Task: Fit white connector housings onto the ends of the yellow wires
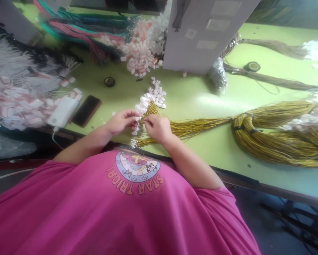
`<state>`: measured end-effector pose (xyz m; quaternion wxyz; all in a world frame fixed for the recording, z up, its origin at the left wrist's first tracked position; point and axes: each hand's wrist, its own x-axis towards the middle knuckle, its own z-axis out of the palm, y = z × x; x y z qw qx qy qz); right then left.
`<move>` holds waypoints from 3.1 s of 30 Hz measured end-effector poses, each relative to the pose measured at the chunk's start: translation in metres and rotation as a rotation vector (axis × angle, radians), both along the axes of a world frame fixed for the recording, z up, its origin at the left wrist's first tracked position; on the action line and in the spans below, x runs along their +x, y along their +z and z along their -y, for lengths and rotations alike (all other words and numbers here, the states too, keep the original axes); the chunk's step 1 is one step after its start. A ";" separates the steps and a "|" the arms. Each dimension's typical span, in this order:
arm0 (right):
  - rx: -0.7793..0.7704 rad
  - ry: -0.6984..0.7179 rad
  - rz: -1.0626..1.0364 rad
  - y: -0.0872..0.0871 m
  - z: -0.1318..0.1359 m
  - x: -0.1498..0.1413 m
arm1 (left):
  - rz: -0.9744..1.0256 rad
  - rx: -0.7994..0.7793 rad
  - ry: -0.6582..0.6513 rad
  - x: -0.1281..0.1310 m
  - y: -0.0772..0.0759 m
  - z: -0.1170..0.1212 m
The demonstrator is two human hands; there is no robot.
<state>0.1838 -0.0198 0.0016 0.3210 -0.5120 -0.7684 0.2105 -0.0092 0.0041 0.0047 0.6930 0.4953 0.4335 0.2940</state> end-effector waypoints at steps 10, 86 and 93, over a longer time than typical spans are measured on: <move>0.059 -0.019 0.074 -0.010 0.000 0.002 | -0.010 0.000 0.081 0.004 0.002 0.004; -0.353 0.774 0.400 0.015 0.002 0.003 | -0.816 0.707 0.065 -0.033 0.038 0.036; -0.276 0.723 0.541 0.007 0.007 -0.002 | -0.839 0.659 0.064 -0.035 0.037 0.035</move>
